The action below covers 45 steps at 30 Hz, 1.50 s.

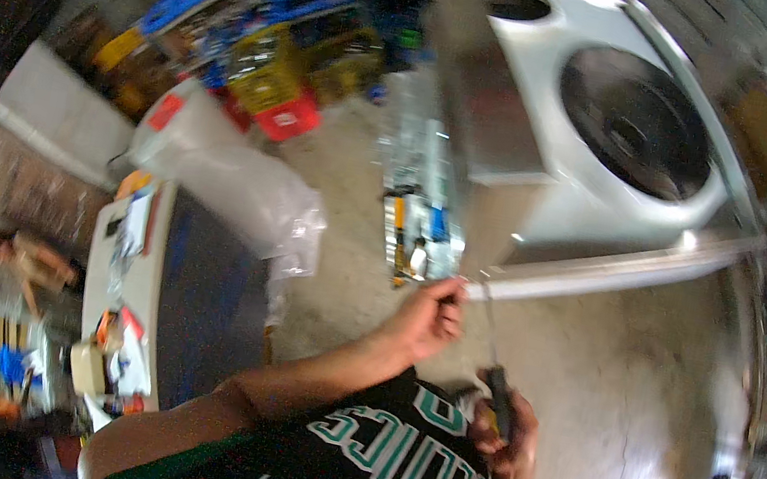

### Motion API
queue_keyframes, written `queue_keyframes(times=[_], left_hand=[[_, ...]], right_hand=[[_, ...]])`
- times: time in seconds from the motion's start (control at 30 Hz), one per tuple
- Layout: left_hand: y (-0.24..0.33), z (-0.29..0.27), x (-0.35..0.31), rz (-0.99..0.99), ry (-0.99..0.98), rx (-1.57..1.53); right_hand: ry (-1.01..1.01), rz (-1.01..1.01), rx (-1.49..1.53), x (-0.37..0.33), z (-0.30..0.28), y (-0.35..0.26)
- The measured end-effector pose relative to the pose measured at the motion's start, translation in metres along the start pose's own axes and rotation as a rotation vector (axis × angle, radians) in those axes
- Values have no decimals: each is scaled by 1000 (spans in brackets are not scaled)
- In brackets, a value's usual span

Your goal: The person assembles a stainless steel kitchen cabinet by hammering a metal panel into place, then using a screwdriver to fasten screws along the edges. The person repeatedly adjusts the panel and tightens screws to secure the structure.

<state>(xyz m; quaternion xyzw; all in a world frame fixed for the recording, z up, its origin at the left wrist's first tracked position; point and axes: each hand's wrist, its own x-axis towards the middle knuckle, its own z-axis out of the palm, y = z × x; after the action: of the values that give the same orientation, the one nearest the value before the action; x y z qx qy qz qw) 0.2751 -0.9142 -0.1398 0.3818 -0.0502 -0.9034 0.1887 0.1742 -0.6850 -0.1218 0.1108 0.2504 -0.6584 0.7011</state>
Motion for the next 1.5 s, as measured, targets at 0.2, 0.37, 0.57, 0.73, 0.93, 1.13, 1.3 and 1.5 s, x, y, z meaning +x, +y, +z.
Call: queue_keyframes(times=[0.2,0.37,0.57,0.73,0.93,1.13,1.3,1.5], left_hand=[[-15,4,6,98,-12,139],[-23,5,20,119,-46,14],[-20,-2,24,62,-86,-2],[-3,-3,5,56,-47,4],[0,4,-9,38,-68,15],[7,-1,0,-90,-300,-82],[9,-4,-2,-76,-210,5],[5,2,-4,-11,-105,75]], right_hand=[[-78,-64,-16,8,6,9],[320,-906,-1376,32,5,22],[330,-202,-712,17,-2,5],[304,-196,-580,10,20,7],[278,-211,-894,5,30,5],[219,-310,-965,9,18,18],[296,-272,-883,3,32,19],[204,-284,-769,5,35,14]])
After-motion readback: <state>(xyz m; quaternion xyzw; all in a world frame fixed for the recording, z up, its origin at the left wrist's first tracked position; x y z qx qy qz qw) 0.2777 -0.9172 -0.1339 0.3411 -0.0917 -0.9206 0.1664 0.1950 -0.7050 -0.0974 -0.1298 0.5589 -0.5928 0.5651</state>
